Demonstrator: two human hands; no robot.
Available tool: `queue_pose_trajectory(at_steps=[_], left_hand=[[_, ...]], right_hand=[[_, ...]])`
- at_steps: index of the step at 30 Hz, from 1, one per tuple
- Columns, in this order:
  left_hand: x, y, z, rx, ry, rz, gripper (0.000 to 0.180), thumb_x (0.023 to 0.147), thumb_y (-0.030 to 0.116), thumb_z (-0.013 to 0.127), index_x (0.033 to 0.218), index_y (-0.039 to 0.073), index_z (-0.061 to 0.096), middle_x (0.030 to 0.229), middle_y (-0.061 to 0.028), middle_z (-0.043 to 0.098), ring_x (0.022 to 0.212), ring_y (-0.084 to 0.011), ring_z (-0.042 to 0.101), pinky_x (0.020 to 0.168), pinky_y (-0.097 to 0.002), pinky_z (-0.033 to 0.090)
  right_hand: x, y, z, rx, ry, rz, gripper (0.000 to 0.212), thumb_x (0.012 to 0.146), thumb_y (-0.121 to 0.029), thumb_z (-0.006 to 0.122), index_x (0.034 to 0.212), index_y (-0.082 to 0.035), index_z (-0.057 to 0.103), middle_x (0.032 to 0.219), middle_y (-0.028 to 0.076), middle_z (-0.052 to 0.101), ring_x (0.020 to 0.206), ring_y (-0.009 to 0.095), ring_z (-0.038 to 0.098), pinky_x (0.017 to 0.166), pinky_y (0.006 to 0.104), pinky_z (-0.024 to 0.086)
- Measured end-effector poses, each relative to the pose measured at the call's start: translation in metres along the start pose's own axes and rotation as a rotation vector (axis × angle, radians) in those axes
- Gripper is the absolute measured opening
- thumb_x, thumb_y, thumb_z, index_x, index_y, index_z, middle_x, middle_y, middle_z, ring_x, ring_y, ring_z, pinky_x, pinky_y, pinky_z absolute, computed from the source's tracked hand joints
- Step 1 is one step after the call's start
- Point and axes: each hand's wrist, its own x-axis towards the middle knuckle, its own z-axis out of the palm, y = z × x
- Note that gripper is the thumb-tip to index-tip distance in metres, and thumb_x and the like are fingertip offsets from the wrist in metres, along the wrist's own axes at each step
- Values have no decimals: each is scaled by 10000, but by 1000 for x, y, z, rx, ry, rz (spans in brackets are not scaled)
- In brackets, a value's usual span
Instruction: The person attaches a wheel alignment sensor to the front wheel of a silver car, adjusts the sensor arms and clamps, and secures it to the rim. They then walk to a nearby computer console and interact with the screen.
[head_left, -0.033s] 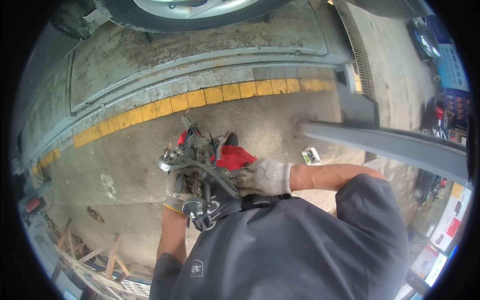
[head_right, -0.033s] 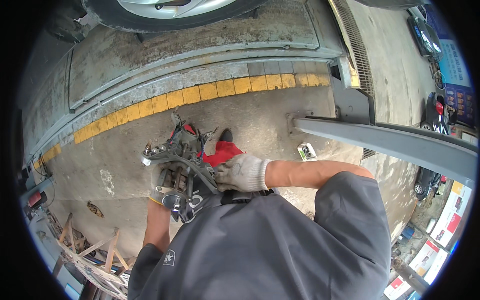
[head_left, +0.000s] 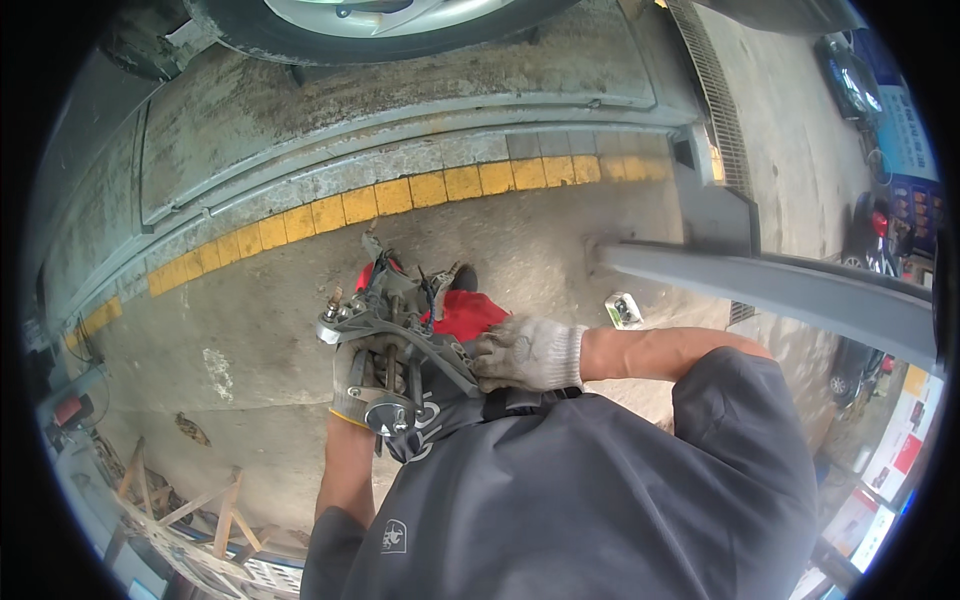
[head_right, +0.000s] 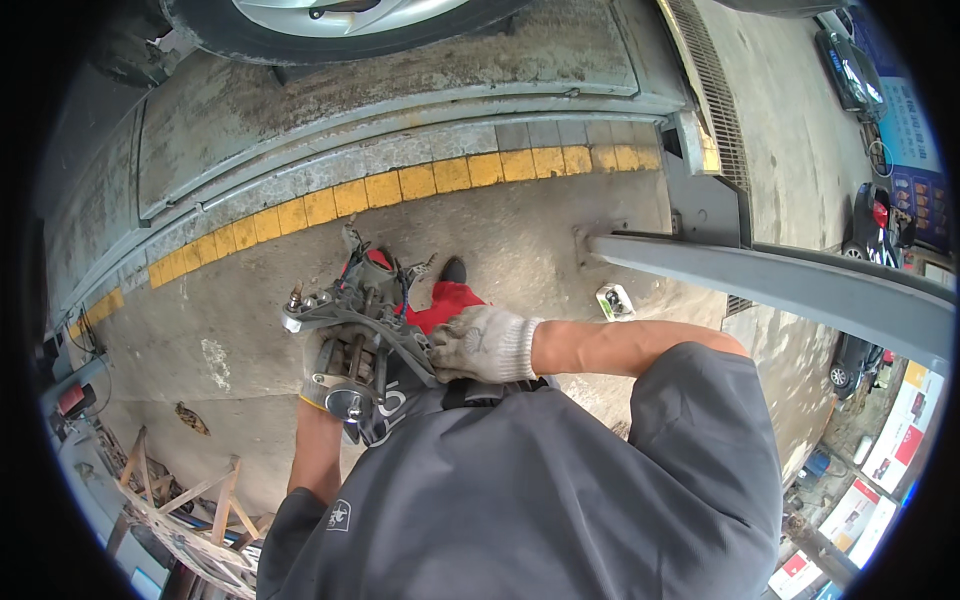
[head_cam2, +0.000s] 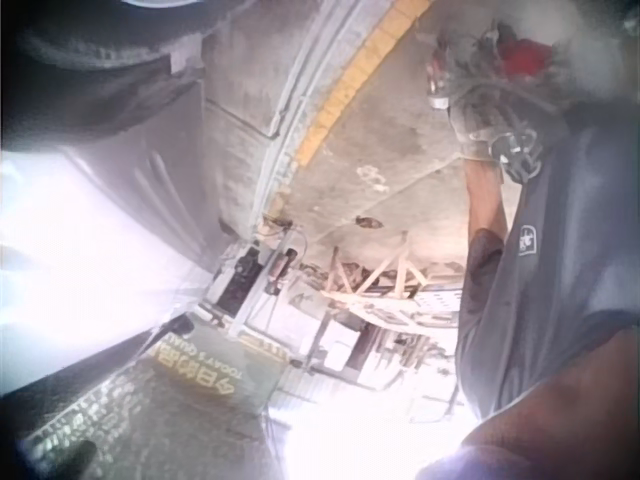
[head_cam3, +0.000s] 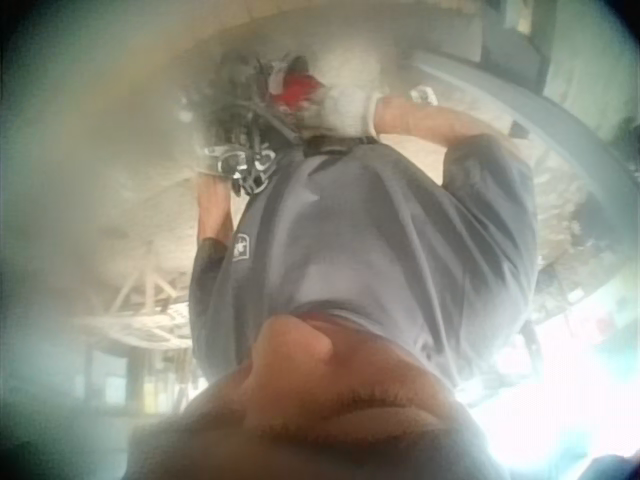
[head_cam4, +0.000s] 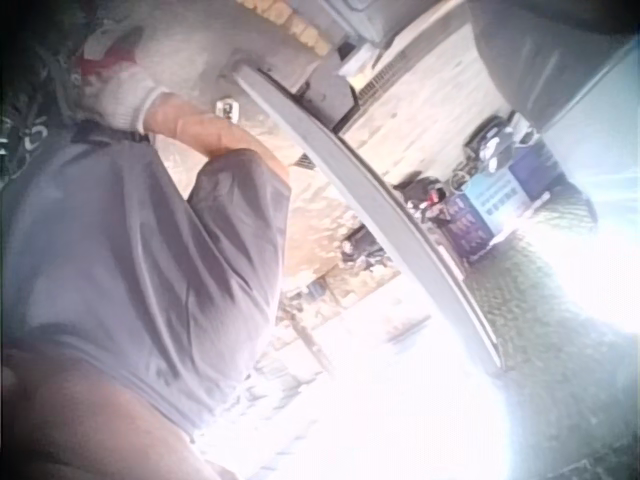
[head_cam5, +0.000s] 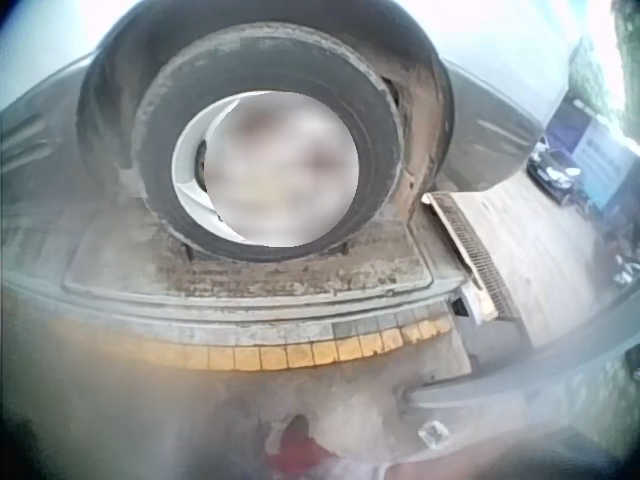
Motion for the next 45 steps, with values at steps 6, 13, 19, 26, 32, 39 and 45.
queue_pose_trajectory(at_steps=[6,13,19,26,32,39,45], left_hand=[[1,-13,7,-268,-159,135,357,1099,335,598,1325,81,707,1134,-107,808,951,-256,808,839,-397,704],[13,-24,-6,-276,-60,166,391,1086,265,561,1388,42,672,1217,-164,792,1007,-286,804,872,-430,699],[15,-29,-14,-222,-218,228,387,1055,260,602,1348,25,691,1204,-172,790,1030,-265,795,858,-389,689],[18,-25,-22,-218,-177,91,353,1030,214,605,1309,21,699,1077,-151,804,837,-259,799,697,-334,681],[17,-27,-17,-297,-132,96,333,1036,129,567,1324,7,683,1080,-172,805,797,-239,797,653,-298,666],[18,-27,-17,-238,-121,94,365,1086,229,572,1372,27,677,1199,-165,792,960,-265,803,799,-360,696],[26,-29,-21,-333,-159,150,372,1098,253,559,1356,16,684,1213,-175,787,1029,-292,797,848,-395,693]], right_hand=[[5,20,26,28,93,-128,291,1031,-374,666,1098,-97,723,1067,127,719,991,356,727,883,480,595],[19,-8,10,216,-227,456,422,1128,-459,508,1147,-131,772,1013,207,765,975,437,742,892,536,583],[19,-9,-18,471,-190,594,545,1114,-578,537,1187,-109,806,1081,208,782,1036,422,745,959,527,556],[22,-5,-48,821,-464,1008,802,1080,-731,507,887,7,753,732,115,680,523,229,694,548,380,592],[26,-9,-36,1048,-365,1080,590,1083,-542,616,918,10,741,761,76,687,519,187,649,521,329,598],[30,-7,-33,986,-440,1045,554,1096,-535,609,1013,-9,760,797,58,684,580,152,656,555,313,592],[29,-5,-32,718,-480,914,544,1091,-537,638,1176,-12,753,999,104,736,798,193,733,817,356,598]])
